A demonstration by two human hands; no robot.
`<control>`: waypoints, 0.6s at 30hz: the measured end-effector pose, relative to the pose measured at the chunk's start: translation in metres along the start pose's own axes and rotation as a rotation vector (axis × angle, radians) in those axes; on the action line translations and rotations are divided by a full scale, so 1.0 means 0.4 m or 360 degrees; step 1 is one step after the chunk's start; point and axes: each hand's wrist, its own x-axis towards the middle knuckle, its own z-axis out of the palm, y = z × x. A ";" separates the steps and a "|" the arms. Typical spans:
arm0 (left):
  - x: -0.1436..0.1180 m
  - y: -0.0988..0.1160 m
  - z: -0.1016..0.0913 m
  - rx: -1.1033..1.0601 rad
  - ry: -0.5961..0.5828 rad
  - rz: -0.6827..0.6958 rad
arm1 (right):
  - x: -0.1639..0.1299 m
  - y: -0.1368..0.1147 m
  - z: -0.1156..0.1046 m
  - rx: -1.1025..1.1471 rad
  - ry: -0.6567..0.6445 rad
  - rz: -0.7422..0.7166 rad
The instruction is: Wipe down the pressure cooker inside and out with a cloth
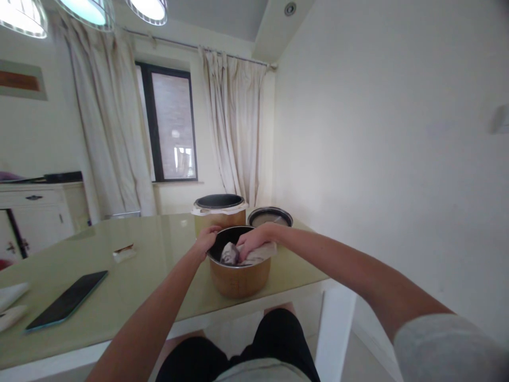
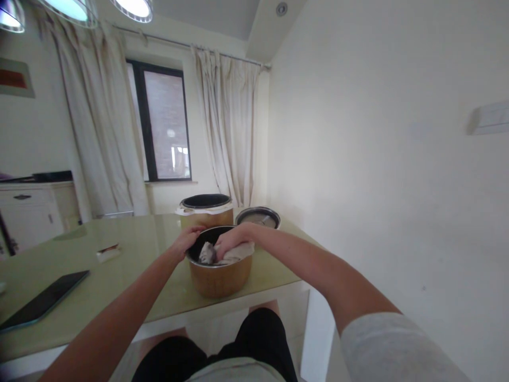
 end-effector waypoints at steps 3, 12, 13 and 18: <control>-0.004 0.017 -0.004 0.0095 -0.0016 0.0039 | -0.053 0.010 -0.058 -0.0394 -0.0106 -0.0194; -0.187 0.106 -0.031 0.0674 0.0057 0.0917 | -0.250 0.204 -0.058 0.0098 0.1703 -0.0308; -0.230 0.116 -0.018 0.0745 -0.0053 0.1079 | -0.265 0.233 -0.017 0.0186 0.1854 -0.0253; -0.373 0.127 0.083 0.1515 -0.0416 0.1266 | -0.215 0.294 0.264 0.1152 0.2689 0.0045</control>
